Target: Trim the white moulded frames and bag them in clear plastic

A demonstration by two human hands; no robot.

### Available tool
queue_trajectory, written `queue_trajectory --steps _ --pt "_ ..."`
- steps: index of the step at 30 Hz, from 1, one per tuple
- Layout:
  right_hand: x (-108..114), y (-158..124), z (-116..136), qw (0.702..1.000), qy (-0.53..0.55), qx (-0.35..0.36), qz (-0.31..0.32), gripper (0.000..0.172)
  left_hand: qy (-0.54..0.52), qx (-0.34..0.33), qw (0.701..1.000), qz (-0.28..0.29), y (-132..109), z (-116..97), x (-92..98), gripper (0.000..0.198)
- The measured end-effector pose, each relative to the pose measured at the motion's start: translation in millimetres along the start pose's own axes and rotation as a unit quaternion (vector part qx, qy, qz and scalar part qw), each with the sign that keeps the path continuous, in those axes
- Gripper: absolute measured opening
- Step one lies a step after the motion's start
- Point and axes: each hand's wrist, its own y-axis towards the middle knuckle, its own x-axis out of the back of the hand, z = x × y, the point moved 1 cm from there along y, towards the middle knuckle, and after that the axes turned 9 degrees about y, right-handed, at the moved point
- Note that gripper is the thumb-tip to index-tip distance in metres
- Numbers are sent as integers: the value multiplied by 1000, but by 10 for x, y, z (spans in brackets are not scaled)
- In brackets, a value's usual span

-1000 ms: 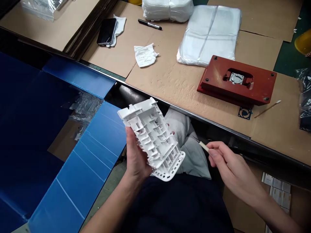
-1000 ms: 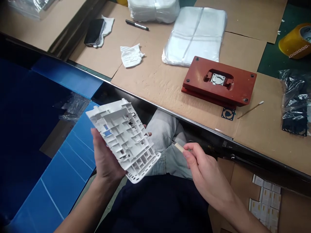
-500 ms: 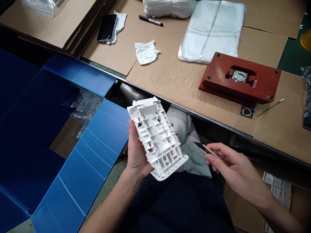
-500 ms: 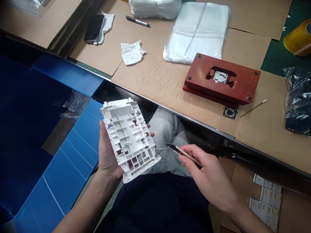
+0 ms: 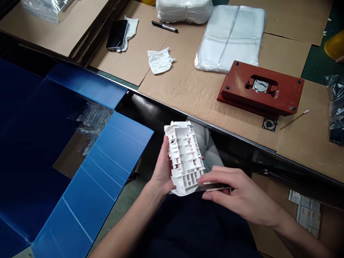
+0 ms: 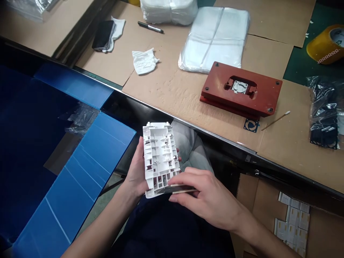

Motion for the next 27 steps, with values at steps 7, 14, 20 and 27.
queue_trajectory --steps 7,14,20,27 --pt "95 -41 -74 995 -18 -49 -81 14 -12 9 1000 9 35 15 70 78" --pt "399 -33 -119 979 -167 65 -103 28 -72 80 991 76 14 10 21 76" --pt "392 74 13 934 -288 209 -29 40 -73 96 991 61 41 100 13 74" --pt "275 249 192 895 -302 301 131 44 -100 102 988 53 91 201 14 69"
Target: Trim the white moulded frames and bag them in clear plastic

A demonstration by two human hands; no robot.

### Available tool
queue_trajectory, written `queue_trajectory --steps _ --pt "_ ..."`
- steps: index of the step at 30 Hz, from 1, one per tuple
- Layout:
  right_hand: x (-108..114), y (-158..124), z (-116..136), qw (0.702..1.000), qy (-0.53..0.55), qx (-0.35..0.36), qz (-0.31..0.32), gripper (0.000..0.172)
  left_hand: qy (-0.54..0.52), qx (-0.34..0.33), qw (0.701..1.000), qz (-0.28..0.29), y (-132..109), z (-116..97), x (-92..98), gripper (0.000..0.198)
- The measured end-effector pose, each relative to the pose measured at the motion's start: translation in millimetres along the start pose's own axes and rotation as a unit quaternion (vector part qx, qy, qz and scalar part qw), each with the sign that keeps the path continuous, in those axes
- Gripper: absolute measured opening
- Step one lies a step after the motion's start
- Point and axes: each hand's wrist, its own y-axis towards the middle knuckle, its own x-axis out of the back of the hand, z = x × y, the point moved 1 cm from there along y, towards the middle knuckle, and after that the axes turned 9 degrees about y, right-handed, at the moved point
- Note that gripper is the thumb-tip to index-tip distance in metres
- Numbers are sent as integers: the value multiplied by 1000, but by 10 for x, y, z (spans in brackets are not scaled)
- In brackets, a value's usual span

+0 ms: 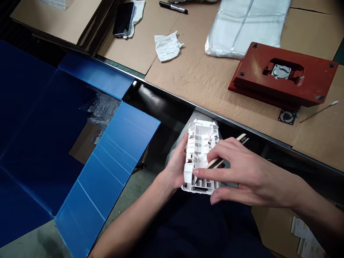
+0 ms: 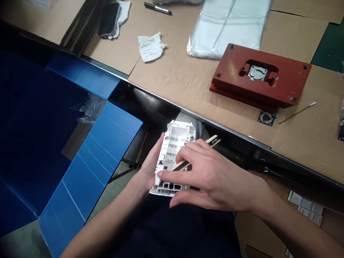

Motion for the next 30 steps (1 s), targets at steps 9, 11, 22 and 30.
queue_trajectory --steps 9,11,22,30 --pt "-3 100 -39 997 57 19 47 48 -9 6 999 -35 2 20 -62 56" --pt "-11 88 -45 997 57 22 42 48 -5 11 1000 -29 -4 19 -65 58" --pt "-21 116 -22 998 44 31 35 46 -4 33 999 -26 -24 27 -27 60" --pt "-58 102 -38 998 37 58 8 46 -11 28 999 -13 -45 18 -53 57"
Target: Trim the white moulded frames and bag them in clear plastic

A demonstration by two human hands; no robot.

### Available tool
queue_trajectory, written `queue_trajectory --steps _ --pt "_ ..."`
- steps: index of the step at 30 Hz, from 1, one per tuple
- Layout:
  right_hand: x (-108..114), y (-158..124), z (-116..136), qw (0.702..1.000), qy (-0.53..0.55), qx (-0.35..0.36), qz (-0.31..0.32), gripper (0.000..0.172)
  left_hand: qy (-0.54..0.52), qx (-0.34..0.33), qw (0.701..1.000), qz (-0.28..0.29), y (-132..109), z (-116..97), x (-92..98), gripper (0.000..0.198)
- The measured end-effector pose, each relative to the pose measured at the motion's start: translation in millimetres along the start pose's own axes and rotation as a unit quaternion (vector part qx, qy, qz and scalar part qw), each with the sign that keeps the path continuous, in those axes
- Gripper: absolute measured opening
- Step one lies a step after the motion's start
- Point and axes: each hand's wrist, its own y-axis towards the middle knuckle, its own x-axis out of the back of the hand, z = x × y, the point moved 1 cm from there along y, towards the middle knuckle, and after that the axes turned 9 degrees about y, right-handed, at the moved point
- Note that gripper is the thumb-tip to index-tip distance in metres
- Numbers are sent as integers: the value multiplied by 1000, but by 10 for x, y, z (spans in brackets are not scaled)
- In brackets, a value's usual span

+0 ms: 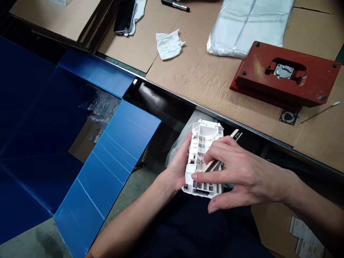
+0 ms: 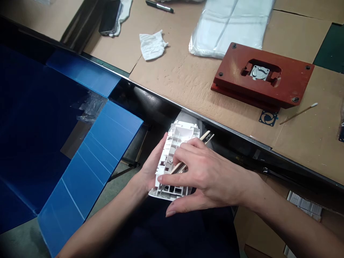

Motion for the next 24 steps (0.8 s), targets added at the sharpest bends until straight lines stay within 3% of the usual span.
queue_trajectory --steps 9,15,24 --pt "-44 -43 -9 1000 -7 6 -7 47 5 -1 1000 6 6 19 -12 57" --pt "-59 -56 -25 1000 -13 3 -15 46 21 -15 999 -23 9 22 23 57" --pt "-70 -45 -13 999 -23 10 -20 47 21 -17 1000 -5 5 42 18 56"
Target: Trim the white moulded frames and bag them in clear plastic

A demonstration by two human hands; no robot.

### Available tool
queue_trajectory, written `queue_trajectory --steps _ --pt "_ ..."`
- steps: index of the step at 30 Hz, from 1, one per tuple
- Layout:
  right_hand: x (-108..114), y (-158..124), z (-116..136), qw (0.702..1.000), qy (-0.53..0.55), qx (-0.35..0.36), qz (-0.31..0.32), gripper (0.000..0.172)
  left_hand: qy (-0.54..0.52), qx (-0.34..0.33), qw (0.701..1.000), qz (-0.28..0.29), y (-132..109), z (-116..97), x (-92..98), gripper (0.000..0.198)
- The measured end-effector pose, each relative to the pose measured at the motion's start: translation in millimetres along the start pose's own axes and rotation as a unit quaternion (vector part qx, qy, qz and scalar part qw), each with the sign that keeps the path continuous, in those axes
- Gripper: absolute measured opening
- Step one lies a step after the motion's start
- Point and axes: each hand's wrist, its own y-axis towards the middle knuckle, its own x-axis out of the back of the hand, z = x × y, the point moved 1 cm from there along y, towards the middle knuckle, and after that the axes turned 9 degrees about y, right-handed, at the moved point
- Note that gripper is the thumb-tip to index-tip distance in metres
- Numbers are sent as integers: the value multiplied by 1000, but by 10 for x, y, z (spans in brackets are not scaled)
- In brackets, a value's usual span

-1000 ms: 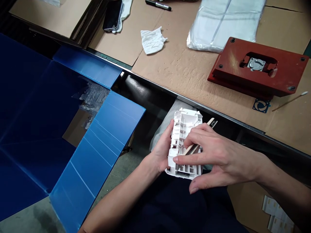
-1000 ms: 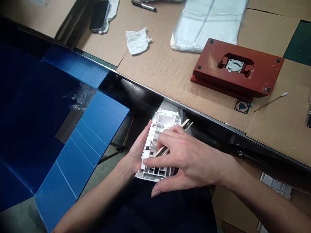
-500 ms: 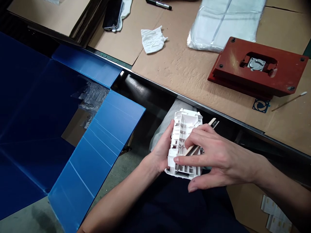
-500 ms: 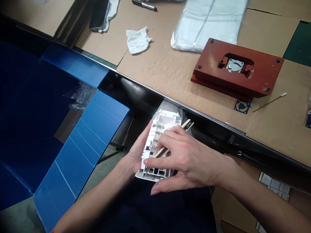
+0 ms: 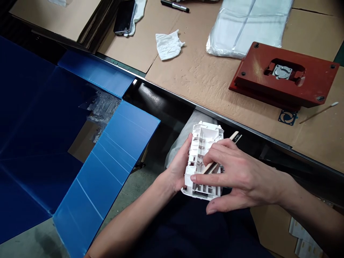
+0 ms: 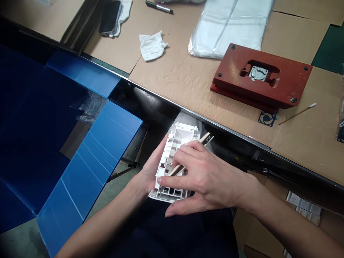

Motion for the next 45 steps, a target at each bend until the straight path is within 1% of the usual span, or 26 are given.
queue_trajectory --steps 6,10,15,21,27,33,37,39,41,45 --pt "-7 8 11 1000 3 2 -1 45 24 26 999 7 -20 25 -16 64" --pt "-15 -13 8 1000 -2 -3 -4 43 8 15 1000 -8 -7 19 13 61" --pt "-16 -36 2 1000 -7 -6 -12 44 -19 24 999 16 2 21 21 58" --pt "-25 -45 3 1000 -12 -3 -16 43 3 23 1000 -3 -8 20 10 62" --pt "-46 -47 1 1000 -3 -13 -10 42 -9 26 1000 -14 -7 21 46 59" --pt "-56 -58 11 1000 -5 -11 -20 37 -23 48 998 15 0 29 37 63" --pt "-67 -67 16 999 18 -24 -20 41 -14 44 999 4 9 26 23 65" --pt "-74 -72 23 999 28 -27 -22 44 -11 54 999 2 11 30 18 66" --pt "-81 -79 29 999 31 -27 -21 44 -10 60 998 1 13 38 20 66" --pt "-87 -86 30 999 24 -25 -20 42 4 45 999 -12 20 57 46 62"
